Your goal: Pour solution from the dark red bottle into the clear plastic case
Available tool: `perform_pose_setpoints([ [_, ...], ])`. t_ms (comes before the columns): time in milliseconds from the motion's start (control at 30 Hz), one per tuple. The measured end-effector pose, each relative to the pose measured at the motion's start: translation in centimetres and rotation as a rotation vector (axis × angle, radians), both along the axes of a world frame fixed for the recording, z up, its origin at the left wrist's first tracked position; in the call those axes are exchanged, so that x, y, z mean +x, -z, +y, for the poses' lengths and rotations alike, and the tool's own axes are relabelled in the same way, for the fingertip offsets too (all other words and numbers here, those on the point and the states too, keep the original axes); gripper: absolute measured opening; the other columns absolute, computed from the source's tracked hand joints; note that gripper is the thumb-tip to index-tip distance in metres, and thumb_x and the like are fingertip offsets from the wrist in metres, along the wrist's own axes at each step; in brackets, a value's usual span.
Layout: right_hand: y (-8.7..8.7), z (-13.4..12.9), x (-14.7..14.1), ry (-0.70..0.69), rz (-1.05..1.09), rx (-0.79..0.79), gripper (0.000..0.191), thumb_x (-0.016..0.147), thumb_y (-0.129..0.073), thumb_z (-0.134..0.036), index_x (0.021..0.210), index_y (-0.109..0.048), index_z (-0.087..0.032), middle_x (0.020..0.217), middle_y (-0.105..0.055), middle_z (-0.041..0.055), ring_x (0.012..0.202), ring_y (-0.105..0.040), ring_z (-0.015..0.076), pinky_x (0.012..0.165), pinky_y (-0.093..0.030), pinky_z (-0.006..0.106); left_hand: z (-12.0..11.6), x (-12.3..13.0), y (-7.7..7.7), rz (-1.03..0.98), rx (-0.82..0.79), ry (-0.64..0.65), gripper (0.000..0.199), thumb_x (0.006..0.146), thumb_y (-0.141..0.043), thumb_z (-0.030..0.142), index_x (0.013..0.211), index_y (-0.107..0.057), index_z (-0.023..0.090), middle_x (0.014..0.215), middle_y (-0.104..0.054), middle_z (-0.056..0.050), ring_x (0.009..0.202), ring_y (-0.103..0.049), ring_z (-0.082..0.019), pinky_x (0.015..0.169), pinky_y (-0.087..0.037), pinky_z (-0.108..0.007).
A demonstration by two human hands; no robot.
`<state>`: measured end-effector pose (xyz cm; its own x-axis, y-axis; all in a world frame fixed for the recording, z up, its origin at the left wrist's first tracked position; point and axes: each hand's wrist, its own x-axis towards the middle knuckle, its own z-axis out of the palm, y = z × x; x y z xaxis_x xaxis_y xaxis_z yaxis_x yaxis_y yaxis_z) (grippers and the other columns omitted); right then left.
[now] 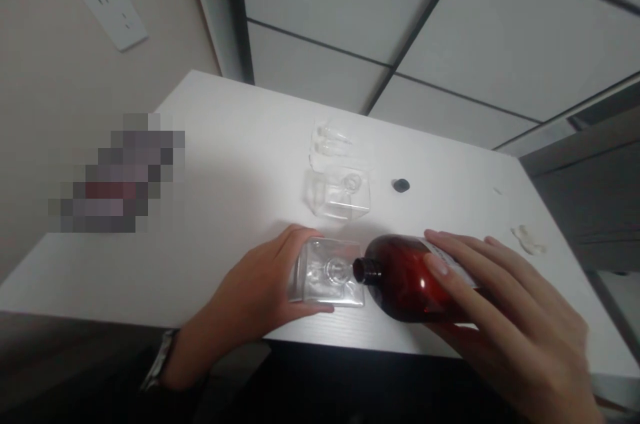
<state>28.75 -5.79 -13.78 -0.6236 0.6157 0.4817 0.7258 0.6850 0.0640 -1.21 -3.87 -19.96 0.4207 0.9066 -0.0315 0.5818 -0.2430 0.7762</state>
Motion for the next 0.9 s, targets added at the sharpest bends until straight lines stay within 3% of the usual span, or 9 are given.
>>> perform_pose_setpoints([
  [300, -0.72, -0.06, 0.03, 0.005, -0.019, -0.037, 0.106, 0.085, -0.084, 0.000, 0.174, -0.034, -0.029, 0.143, -0.074, 0.0233, 0.119, -0.076, 0.0446, 0.098, -0.063, 0.066, 0.00, 0.22, -0.37, 0.047, 0.003, 0.008, 0.082, 0.076, -0.097, 0.044, 0.143, -0.056, 0.021, 0.134, -0.069, -0.011, 0.116, -0.074, -0.035, 0.097, -0.061, -0.047],
  [400, -0.68, 0.11, 0.00, -0.010, -0.021, -0.016, 0.102, 0.085, -0.086, -0.004, 0.172, -0.039, -0.027, 0.138, -0.076, 0.0246, 0.116, -0.078, 0.0451, 0.096, -0.064, 0.065, 0.03, 0.25, -0.31, 0.056, 0.010, 0.007, 0.083, 0.076, -0.097, 0.046, 0.144, -0.055, 0.023, 0.136, -0.069, -0.011, 0.117, -0.074, -0.034, 0.097, -0.061, -0.045],
  [567, -0.70, 0.34, -0.17, -0.017, 0.005, 0.033, 0.110, 0.075, -0.096, -0.006, 0.170, -0.044, -0.027, 0.132, -0.078, 0.0254, 0.113, -0.080, 0.0438, 0.098, -0.064, 0.063, 0.11, 0.26, -0.07, 0.044, 0.047, 0.022, 0.080, 0.080, -0.094, 0.047, 0.144, -0.054, 0.022, 0.140, -0.068, -0.012, 0.122, -0.073, -0.034, 0.097, -0.060, -0.043],
  [800, -0.87, 0.30, -0.26, -0.013, -0.017, 0.029, 0.106, 0.078, -0.094, -0.007, 0.169, -0.044, -0.024, 0.132, -0.078, 0.0265, 0.117, -0.079, 0.0425, 0.100, -0.063, 0.062, 0.17, 0.24, 0.06, 0.047, 0.073, 0.035, 0.082, 0.080, -0.094, 0.047, 0.145, -0.053, 0.019, 0.141, -0.067, -0.013, 0.123, -0.072, -0.033, 0.096, -0.059, -0.042],
  [900, -0.82, 0.26, -0.12, 0.002, -0.015, 0.029, 0.106, 0.079, -0.093, -0.006, 0.170, -0.043, -0.029, 0.135, -0.078, 0.0220, 0.118, -0.079, 0.0397, 0.102, -0.063, 0.060, 0.15, 0.22, 0.05, 0.048, 0.076, 0.037, 0.080, 0.080, -0.094, 0.047, 0.143, -0.053, 0.019, 0.140, -0.067, -0.013, 0.122, -0.073, -0.032, 0.095, -0.059, -0.041],
])
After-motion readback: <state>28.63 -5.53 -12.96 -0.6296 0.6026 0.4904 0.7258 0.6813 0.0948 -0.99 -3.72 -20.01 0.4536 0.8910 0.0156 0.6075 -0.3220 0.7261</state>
